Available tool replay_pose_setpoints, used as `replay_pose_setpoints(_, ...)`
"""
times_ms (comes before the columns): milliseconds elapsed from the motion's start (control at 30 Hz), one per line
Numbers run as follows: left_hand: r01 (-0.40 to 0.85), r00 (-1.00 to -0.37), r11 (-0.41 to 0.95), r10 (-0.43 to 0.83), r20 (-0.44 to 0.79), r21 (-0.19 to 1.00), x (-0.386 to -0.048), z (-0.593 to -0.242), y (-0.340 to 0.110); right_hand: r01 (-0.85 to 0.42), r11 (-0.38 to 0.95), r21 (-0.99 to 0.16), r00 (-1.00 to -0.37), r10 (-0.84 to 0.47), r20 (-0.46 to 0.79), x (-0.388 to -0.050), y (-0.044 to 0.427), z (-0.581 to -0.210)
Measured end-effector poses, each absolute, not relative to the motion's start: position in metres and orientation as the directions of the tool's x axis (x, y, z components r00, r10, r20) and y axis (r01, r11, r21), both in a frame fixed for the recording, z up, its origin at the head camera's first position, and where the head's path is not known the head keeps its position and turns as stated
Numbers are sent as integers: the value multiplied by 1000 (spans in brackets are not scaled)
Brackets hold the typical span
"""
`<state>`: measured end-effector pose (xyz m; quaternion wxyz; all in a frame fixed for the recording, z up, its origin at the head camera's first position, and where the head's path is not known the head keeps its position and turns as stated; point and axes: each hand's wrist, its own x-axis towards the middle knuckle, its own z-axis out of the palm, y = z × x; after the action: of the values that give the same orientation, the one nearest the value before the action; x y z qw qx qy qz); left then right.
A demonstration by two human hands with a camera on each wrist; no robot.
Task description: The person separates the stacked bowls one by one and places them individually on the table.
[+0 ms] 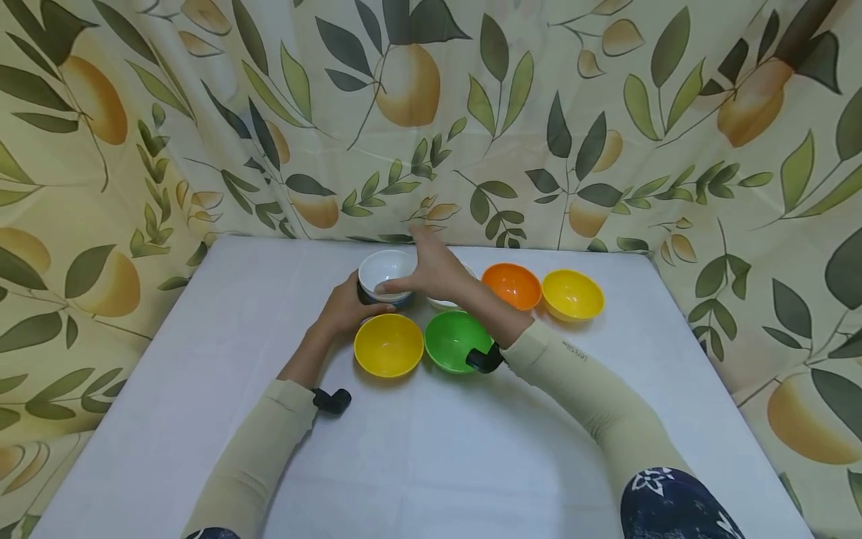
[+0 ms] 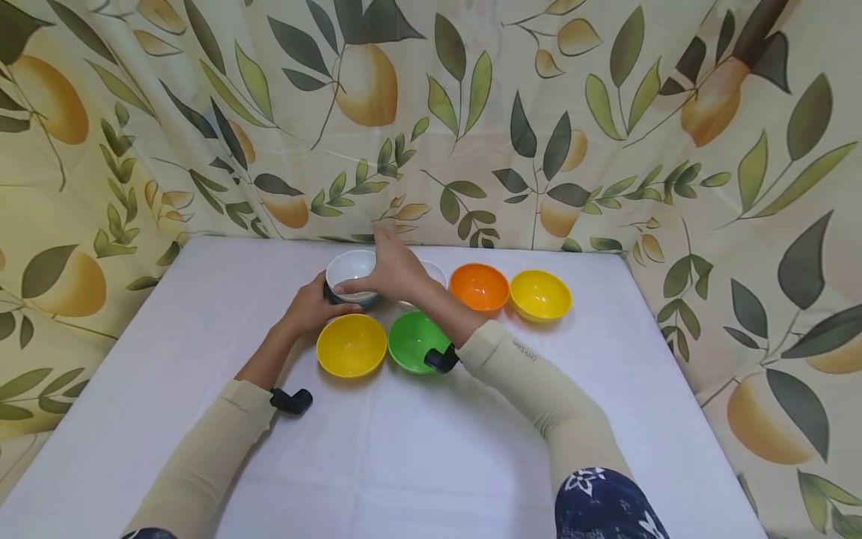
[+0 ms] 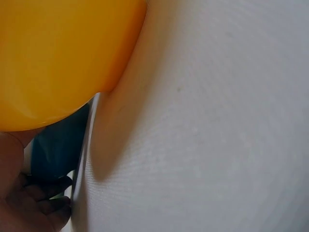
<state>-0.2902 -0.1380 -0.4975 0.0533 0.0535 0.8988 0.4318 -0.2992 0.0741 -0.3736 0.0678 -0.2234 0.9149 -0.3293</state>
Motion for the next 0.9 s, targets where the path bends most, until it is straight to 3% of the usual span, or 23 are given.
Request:
replay_pose_setpoints(600,86,-986,620,164,-22,780,-289,-499,-144,-367,825,-430,-844,-490,-221,-344,43,-404)
replay_pose_setpoints(900,94,-988,637,157,-9,765,-290,-499,-143,-342,816,-466,-852,-478,-212,-342,47,-409)
